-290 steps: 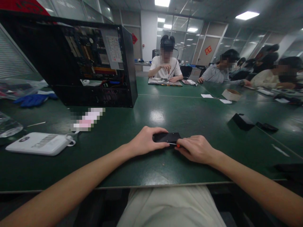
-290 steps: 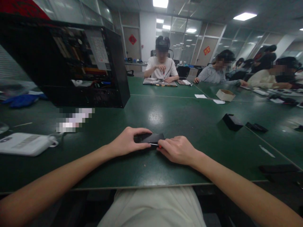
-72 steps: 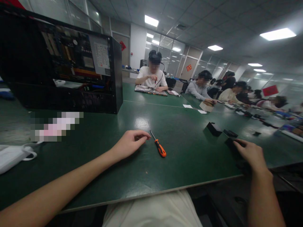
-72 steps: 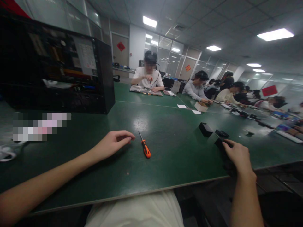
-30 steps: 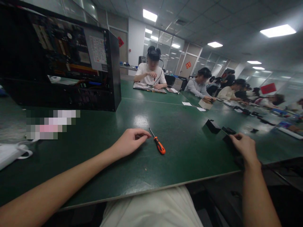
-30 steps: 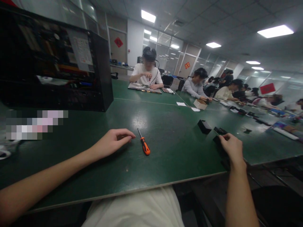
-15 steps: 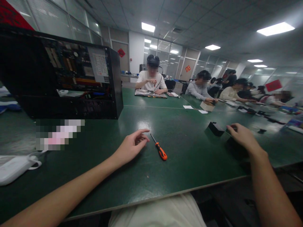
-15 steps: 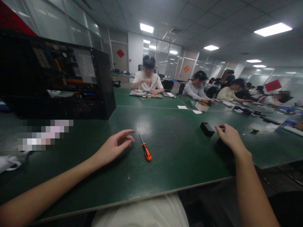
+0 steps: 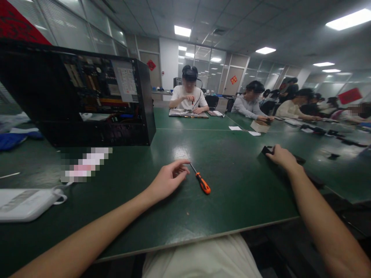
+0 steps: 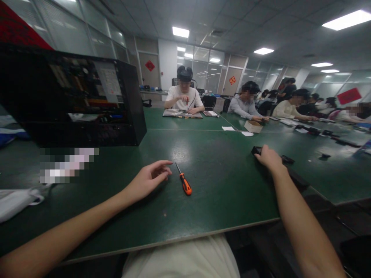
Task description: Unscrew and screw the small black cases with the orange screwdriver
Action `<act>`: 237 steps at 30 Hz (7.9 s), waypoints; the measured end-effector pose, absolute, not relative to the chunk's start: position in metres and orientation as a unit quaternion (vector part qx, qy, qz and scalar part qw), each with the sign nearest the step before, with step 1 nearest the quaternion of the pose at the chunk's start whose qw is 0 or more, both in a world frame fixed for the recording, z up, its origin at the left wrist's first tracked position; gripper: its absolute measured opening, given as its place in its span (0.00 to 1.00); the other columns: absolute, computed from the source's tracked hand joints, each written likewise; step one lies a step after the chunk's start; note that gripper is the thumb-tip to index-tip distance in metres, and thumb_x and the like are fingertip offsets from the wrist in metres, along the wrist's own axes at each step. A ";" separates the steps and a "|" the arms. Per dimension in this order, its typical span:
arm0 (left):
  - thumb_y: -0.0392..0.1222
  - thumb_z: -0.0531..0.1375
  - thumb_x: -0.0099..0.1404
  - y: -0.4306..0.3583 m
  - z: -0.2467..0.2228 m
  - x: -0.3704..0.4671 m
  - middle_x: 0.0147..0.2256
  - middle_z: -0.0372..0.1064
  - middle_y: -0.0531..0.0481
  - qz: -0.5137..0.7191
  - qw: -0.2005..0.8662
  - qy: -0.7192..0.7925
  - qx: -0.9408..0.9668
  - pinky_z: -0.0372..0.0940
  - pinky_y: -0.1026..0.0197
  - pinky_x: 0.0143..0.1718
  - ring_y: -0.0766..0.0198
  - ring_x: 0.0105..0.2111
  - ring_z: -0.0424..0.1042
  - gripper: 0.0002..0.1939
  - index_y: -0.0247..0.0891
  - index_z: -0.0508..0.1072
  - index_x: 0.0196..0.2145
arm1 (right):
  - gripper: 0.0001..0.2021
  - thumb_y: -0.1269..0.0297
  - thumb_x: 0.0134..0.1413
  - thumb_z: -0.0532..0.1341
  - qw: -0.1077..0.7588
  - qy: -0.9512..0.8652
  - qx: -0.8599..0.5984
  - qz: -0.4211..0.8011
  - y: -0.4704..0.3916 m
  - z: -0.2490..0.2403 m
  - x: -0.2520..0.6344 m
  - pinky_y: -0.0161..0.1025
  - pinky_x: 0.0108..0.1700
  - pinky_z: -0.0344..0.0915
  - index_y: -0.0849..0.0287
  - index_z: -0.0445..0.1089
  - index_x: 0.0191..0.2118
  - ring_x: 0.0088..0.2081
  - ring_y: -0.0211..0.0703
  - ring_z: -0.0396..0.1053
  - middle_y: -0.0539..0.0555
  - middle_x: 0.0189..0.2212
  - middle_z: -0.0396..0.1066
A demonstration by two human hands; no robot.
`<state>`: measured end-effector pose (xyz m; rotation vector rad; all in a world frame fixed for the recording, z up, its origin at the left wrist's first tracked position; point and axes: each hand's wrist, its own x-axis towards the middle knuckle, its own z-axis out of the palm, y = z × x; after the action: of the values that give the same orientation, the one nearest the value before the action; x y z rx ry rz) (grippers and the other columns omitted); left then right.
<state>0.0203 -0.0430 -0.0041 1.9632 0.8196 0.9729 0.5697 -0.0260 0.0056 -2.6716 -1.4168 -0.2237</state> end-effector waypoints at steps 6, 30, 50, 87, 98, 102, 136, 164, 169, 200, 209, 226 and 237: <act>0.44 0.60 0.69 -0.039 -0.007 0.018 0.43 0.78 0.43 0.388 0.389 0.332 0.767 0.72 0.56 0.46 0.57 0.42 0.78 0.20 0.36 0.73 0.57 | 0.18 0.54 0.59 0.63 0.091 -0.490 -0.864 -0.068 -0.033 0.026 0.545 0.52 0.43 0.69 0.60 0.70 0.50 0.46 0.66 0.75 0.68 0.46 0.76; 0.48 0.62 0.69 -0.036 0.002 0.010 0.46 0.79 0.44 0.394 0.324 0.320 0.798 0.70 0.54 0.49 0.54 0.44 0.77 0.15 0.37 0.78 0.48 | 0.21 0.50 0.62 0.66 0.178 -0.912 -0.368 -0.015 -0.066 0.020 0.251 0.44 0.47 0.64 0.61 0.65 0.50 0.46 0.51 0.70 0.61 0.45 0.73; 0.45 0.67 0.66 -0.039 0.000 0.009 0.47 0.77 0.46 0.308 0.203 0.286 0.885 0.68 0.53 0.51 0.54 0.47 0.76 0.15 0.40 0.77 0.50 | 0.23 0.61 0.58 0.64 0.104 -0.870 -0.482 0.026 -0.067 0.032 0.276 0.38 0.37 0.60 0.55 0.67 0.59 0.37 0.47 0.77 0.50 0.36 0.80; 0.45 0.67 0.66 -0.041 -0.003 0.015 0.49 0.79 0.46 0.319 0.257 0.270 0.871 0.68 0.54 0.52 0.54 0.48 0.77 0.17 0.39 0.78 0.52 | 0.06 0.61 0.69 0.59 0.470 -0.813 -0.338 -0.068 -0.050 0.079 0.260 0.37 0.40 0.69 0.56 0.71 0.46 0.36 0.39 0.75 0.51 0.37 0.76; 0.46 0.66 0.67 -0.040 -0.003 0.015 0.48 0.79 0.46 0.325 0.260 0.256 0.872 0.69 0.55 0.50 0.54 0.47 0.78 0.17 0.40 0.78 0.52 | 0.08 0.60 0.70 0.58 0.428 -0.837 -0.337 -0.049 -0.051 0.086 0.254 0.38 0.43 0.69 0.56 0.70 0.47 0.39 0.41 0.75 0.53 0.38 0.76; 0.46 0.66 0.67 -0.040 -0.003 0.015 0.48 0.79 0.46 0.325 0.263 0.254 0.872 0.69 0.55 0.51 0.55 0.47 0.77 0.17 0.39 0.78 0.52 | 0.09 0.64 0.69 0.57 0.392 -0.855 -0.339 -0.019 -0.056 0.096 0.251 0.37 0.43 0.69 0.57 0.69 0.50 0.39 0.40 0.75 0.53 0.40 0.76; 0.48 0.68 0.67 -0.039 -0.007 0.010 0.49 0.78 0.46 0.299 0.235 0.233 0.895 0.67 0.55 0.50 0.54 0.47 0.76 0.20 0.39 0.75 0.53 | 0.10 0.75 0.58 0.60 0.490 -0.839 -0.235 -0.043 -0.070 0.078 0.230 0.31 0.34 0.68 0.57 0.70 0.45 0.30 0.33 0.72 0.47 0.32 0.75; 0.44 0.71 0.60 -0.040 0.006 -0.004 0.46 0.77 0.47 0.259 0.208 0.246 0.911 0.68 0.56 0.47 0.53 0.45 0.77 0.23 0.40 0.74 0.52 | 0.16 0.75 0.57 0.63 0.222 -0.938 -0.257 0.076 -0.088 0.132 0.231 0.36 0.48 0.68 0.58 0.70 0.50 0.47 0.42 0.72 0.56 0.50 0.73; 0.45 0.70 0.62 -0.040 0.000 -0.002 0.48 0.76 0.47 0.252 0.204 0.251 0.912 0.68 0.55 0.48 0.53 0.47 0.76 0.24 0.41 0.73 0.55 | 0.08 0.66 0.62 0.66 0.231 -0.925 -0.298 0.041 -0.085 0.126 0.241 0.37 0.43 0.69 0.59 0.72 0.45 0.40 0.41 0.73 0.54 0.41 0.75; 0.48 0.66 0.68 -0.044 0.010 -0.002 0.56 0.74 0.42 0.273 0.190 0.288 0.898 0.68 0.51 0.56 0.52 0.54 0.74 0.26 0.40 0.71 0.61 | 0.18 0.50 0.66 0.61 0.033 -0.891 -0.413 0.184 -0.073 0.095 0.303 0.36 0.36 0.60 0.59 0.80 0.46 0.33 0.39 0.71 0.52 0.33 0.78; 0.55 0.67 0.65 -0.045 0.021 0.013 0.55 0.75 0.39 0.231 0.153 0.269 0.922 0.69 0.49 0.55 0.47 0.53 0.76 0.31 0.37 0.73 0.59 | 0.23 0.45 0.65 0.60 0.036 -0.849 -0.496 0.179 -0.072 0.109 0.344 0.39 0.37 0.64 0.60 0.78 0.49 0.37 0.46 0.73 0.56 0.40 0.79; 0.51 0.67 0.65 -0.045 0.015 0.034 0.48 0.79 0.45 0.231 0.174 0.268 0.919 0.70 0.53 0.50 0.52 0.46 0.78 0.19 0.39 0.78 0.50 | 0.21 0.47 0.61 0.62 0.053 -0.845 -0.468 0.255 -0.066 0.099 0.341 0.39 0.41 0.67 0.59 0.80 0.45 0.40 0.48 0.75 0.55 0.40 0.80; 0.49 0.68 0.64 -0.043 0.011 0.033 0.47 0.79 0.46 0.237 0.185 0.255 0.919 0.70 0.56 0.47 0.53 0.46 0.78 0.18 0.39 0.79 0.49 | 0.26 0.42 0.60 0.63 0.063 -0.847 -0.464 0.253 -0.064 0.097 0.342 0.40 0.44 0.67 0.60 0.81 0.50 0.42 0.49 0.76 0.56 0.43 0.80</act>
<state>0.0332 -0.0428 0.0113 2.5893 0.7190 0.6677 0.3420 -0.0641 0.0974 -1.4025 -2.5577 0.7641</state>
